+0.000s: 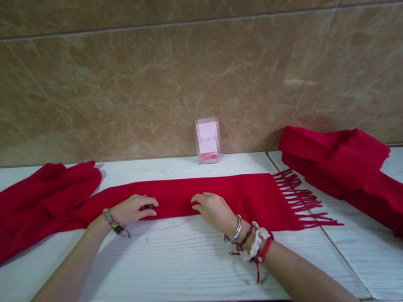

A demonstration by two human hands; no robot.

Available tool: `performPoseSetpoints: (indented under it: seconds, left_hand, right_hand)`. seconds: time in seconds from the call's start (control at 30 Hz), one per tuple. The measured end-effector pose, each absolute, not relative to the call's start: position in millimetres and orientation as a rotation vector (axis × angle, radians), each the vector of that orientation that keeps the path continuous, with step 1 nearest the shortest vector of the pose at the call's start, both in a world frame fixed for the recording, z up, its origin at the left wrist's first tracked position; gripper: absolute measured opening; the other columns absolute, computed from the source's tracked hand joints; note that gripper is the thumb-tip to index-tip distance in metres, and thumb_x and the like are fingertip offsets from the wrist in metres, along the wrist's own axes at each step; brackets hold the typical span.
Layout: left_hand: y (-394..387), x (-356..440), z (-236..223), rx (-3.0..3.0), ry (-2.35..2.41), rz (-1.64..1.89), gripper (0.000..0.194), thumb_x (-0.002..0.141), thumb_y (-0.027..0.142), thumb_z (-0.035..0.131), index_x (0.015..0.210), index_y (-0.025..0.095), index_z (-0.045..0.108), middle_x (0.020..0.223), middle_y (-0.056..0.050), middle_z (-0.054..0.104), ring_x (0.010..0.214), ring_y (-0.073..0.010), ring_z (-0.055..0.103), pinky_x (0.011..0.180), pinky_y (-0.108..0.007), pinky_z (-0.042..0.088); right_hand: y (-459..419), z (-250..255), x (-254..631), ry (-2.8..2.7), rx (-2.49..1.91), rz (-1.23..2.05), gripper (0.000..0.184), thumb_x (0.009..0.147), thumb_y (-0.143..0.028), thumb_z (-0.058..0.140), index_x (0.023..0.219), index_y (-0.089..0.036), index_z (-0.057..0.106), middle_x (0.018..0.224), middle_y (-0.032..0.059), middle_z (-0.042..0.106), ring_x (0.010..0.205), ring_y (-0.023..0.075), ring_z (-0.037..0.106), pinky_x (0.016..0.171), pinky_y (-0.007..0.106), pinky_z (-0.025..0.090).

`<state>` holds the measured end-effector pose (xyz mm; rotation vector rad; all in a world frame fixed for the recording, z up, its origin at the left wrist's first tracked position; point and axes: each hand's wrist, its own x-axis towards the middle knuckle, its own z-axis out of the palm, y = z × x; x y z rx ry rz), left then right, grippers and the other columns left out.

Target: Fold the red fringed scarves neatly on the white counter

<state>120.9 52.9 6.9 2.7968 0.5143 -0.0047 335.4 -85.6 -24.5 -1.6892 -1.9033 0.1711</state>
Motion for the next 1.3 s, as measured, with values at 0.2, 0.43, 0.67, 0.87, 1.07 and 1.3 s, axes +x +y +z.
performPoseSetpoints:
  seconds: [0.2,0.43,0.67,0.87,1.07,1.3]
  left_hand:
    - [45.0,124.1,11.3,2.861,0.549,-0.041,0.032,0.067,0.025,0.065,0.096,0.014,0.059,0.097,-0.005,0.064,0.087,-0.0149,0.057,0.079,-0.022,0.039]
    - [51.5,117.8,14.7,2.847,0.621,-0.059,0.02,0.076,0.024,0.054,0.093,0.017,0.062,0.091,-0.003,0.067,0.081,-0.0124,0.06,0.076,-0.02,0.04]
    - [42.2,121.2,17.0,2.973,0.713,-0.168,0.017,0.082,0.02,0.046,0.094,0.019,0.059,0.089,-0.002,0.065,0.08,-0.0142,0.059,0.071,-0.022,0.041]
    - [30.7,124.3,22.7,3.05,0.676,-0.004,0.008,0.078,0.015,0.051,0.081,0.018,0.058,0.088,-0.001,0.06,0.083,-0.0135,0.055,0.072,-0.021,0.041]
    - [26.5,115.7,8.3,3.126,0.631,-0.059,0.012,0.076,0.012,0.055,0.087,0.017,0.056,0.078,0.0,0.061,0.073,-0.0135,0.057,0.063,-0.021,0.041]
    - [5.3,101.2,-2.5,3.317,0.487,0.087,0.016,0.081,0.01,0.045,0.087,0.017,0.059,0.081,-0.003,0.058,0.073,-0.0139,0.053,0.064,-0.023,0.043]
  right_hand:
    - [-84.8,-25.4,338.7,-1.943,-1.626,0.141,0.013,0.076,-0.014,0.056,0.088,-0.017,0.062,0.084,0.0051,0.064,0.079,0.0157,0.057,0.073,0.027,0.045]
    - [-86.0,-22.7,338.8,-1.989,-1.543,0.143,0.01,0.073,-0.01,0.057,0.08,-0.016,0.061,0.077,0.0037,0.062,0.076,0.0147,0.054,0.071,0.027,0.044]
    - [-87.5,-21.7,339.4,-2.055,-1.432,0.132,0.012,0.075,-0.007,0.053,0.078,-0.017,0.059,0.075,0.003,0.059,0.073,0.0138,0.052,0.068,0.026,0.044]
    - [-86.9,-23.2,340.2,-2.028,-1.436,0.089,0.01,0.076,-0.009,0.053,0.079,-0.017,0.06,0.076,0.0035,0.059,0.073,0.0142,0.053,0.068,0.027,0.045]
    - [-89.1,-22.3,339.5,-2.078,-1.396,0.12,0.016,0.08,-0.011,0.047,0.083,-0.017,0.061,0.079,0.0039,0.06,0.073,0.0127,0.055,0.067,0.025,0.046]
    - [-100.5,-16.4,341.2,-2.361,-1.309,0.125,0.024,0.082,-0.012,0.042,0.092,-0.018,0.063,0.086,0.0053,0.059,0.077,0.0127,0.055,0.071,0.024,0.045]
